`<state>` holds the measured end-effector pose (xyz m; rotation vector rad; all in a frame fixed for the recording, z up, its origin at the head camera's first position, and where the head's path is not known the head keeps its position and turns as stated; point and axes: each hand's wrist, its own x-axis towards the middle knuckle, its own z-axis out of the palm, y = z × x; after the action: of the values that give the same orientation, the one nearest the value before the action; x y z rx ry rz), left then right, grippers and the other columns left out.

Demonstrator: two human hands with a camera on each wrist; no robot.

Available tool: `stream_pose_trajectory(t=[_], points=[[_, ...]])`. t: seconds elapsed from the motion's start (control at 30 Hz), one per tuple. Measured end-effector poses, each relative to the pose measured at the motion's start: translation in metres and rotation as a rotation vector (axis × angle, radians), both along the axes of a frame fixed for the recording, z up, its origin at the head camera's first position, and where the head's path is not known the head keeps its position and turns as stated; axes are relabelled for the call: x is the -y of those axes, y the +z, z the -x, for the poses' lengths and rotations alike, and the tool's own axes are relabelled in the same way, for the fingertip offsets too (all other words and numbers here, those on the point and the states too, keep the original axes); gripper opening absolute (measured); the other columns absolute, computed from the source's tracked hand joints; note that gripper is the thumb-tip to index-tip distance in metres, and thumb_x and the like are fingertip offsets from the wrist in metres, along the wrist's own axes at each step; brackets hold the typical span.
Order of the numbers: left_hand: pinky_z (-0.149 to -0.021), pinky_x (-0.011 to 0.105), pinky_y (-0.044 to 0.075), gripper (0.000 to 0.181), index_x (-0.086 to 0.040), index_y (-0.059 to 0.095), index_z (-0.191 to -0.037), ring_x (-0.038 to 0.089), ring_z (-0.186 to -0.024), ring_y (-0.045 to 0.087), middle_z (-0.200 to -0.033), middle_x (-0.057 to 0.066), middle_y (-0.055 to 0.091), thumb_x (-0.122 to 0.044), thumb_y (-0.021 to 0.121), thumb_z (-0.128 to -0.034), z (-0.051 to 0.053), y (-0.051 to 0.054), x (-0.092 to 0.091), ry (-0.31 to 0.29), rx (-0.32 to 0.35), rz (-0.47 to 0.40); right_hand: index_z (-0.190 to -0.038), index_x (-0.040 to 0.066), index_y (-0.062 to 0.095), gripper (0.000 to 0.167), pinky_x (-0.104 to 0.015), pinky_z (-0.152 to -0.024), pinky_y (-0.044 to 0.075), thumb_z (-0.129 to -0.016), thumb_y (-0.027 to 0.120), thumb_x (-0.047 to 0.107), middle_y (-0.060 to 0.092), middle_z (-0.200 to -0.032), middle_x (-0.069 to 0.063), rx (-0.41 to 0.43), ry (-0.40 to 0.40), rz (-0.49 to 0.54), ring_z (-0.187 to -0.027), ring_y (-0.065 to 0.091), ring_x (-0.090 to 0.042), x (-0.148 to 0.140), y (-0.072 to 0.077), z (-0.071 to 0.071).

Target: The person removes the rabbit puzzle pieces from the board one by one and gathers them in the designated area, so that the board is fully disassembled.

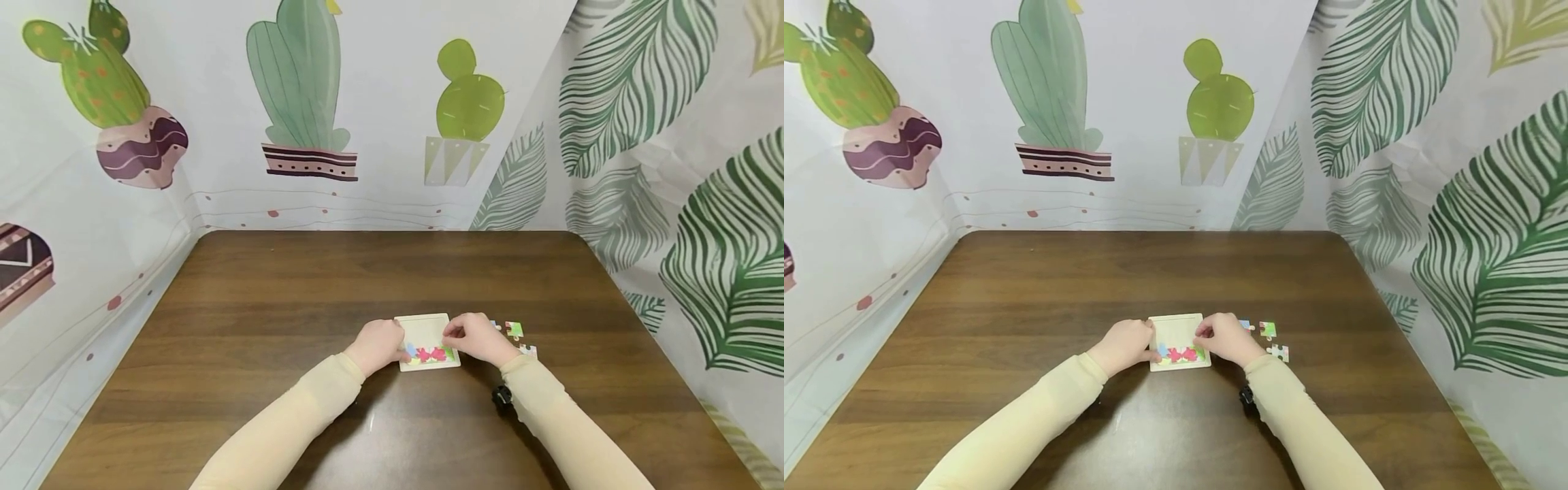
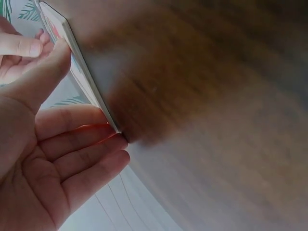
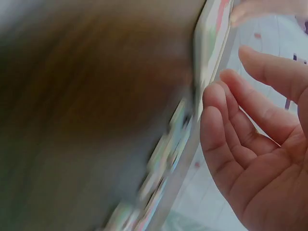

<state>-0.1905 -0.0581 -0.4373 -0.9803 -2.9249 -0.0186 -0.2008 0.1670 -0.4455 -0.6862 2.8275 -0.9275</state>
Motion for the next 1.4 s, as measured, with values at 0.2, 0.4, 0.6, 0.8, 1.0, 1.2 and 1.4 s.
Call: stream_pose_trajectory(t=[0.2, 0.4, 0.6, 0.8, 1.0, 1.2, 1.4], points=[[-0.054, 0.029, 0.051, 0.039, -0.015, 0.056, -0.056, 0.013, -0.052, 0.055, -0.070, 0.001, 0.064, -0.044, 0.078, -0.0713, 0.000, -0.003, -0.001, -0.014, -0.026, -0.001, -0.077, 0.009, 0.071, 0.004, -0.021, -0.059, 0.046, -0.079, 0.073, 0.012, 0.063, -0.068, 0.006, -0.087, 0.087, -0.028, -0.062, 0.052, -0.003, 0.031, 0.000, -0.001], [-0.053, 0.028, 0.052, 0.035, -0.015, 0.060, -0.058, 0.014, -0.055, 0.060, -0.074, 0.002, 0.066, -0.042, 0.078, -0.0707, -0.001, -0.002, -0.001, -0.024, -0.047, -0.014, -0.081, 0.005, 0.071, 0.006, -0.018, -0.059, 0.046, -0.078, 0.073, 0.010, 0.064, -0.068, 0.003, -0.128, 0.159, -0.027, -0.061, 0.055, -0.003, 0.053, 0.001, -0.005], [-0.058, 0.029, 0.053, 0.033, -0.014, 0.064, -0.063, 0.017, -0.063, 0.065, -0.081, 0.005, 0.069, -0.043, 0.078, -0.0701, -0.002, -0.002, 0.000, -0.029, -0.055, -0.018, -0.084, 0.002, 0.072, 0.007, -0.018, -0.059, 0.047, -0.079, 0.071, 0.008, 0.065, -0.068, 0.001, -0.101, 0.162, -0.026, -0.057, 0.055, -0.001, 0.062, 0.002, -0.007], [-0.057, 0.030, 0.053, 0.034, -0.013, 0.066, -0.068, 0.017, -0.063, 0.065, -0.081, 0.004, 0.068, -0.044, 0.078, -0.0709, -0.001, -0.004, 0.002, -0.034, -0.069, -0.016, -0.087, 0.001, 0.073, 0.007, -0.016, -0.055, 0.046, -0.081, 0.069, 0.004, 0.067, -0.071, -0.003, -0.075, 0.234, -0.040, -0.051, 0.055, 0.000, 0.063, 0.001, -0.006], [-0.052, 0.028, 0.051, 0.035, -0.013, 0.061, -0.064, 0.014, -0.055, 0.061, -0.075, 0.002, 0.065, -0.043, 0.077, -0.0727, 0.000, -0.003, 0.003, -0.037, -0.049, -0.018, -0.087, 0.002, 0.073, 0.014, -0.019, -0.063, 0.046, -0.074, 0.076, 0.004, 0.063, -0.077, -0.005, -0.142, 0.261, -0.095, -0.069, 0.058, -0.012, 0.060, 0.001, -0.008], [-0.057, 0.030, 0.052, 0.050, -0.012, 0.064, -0.069, 0.015, -0.058, 0.060, -0.079, 0.003, 0.066, -0.059, 0.078, -0.0602, -0.001, 0.002, 0.002, -0.024, 0.000, 0.023, -0.086, 0.001, 0.073, 0.014, -0.021, -0.065, 0.049, -0.073, 0.075, 0.001, 0.064, -0.080, -0.007, -0.111, 0.238, -0.049, -0.073, 0.060, -0.016, 0.058, -0.001, -0.009], [-0.061, 0.031, 0.053, 0.057, -0.010, 0.069, -0.080, 0.018, -0.067, 0.065, -0.088, 0.006, 0.070, -0.060, 0.080, -0.0568, -0.003, 0.003, 0.001, -0.008, 0.021, 0.027, -0.088, 0.001, 0.067, 0.016, -0.022, -0.065, 0.046, -0.073, 0.074, 0.000, 0.060, -0.077, -0.005, -0.107, 0.235, -0.070, -0.071, 0.055, -0.014, 0.059, -0.003, -0.008]])
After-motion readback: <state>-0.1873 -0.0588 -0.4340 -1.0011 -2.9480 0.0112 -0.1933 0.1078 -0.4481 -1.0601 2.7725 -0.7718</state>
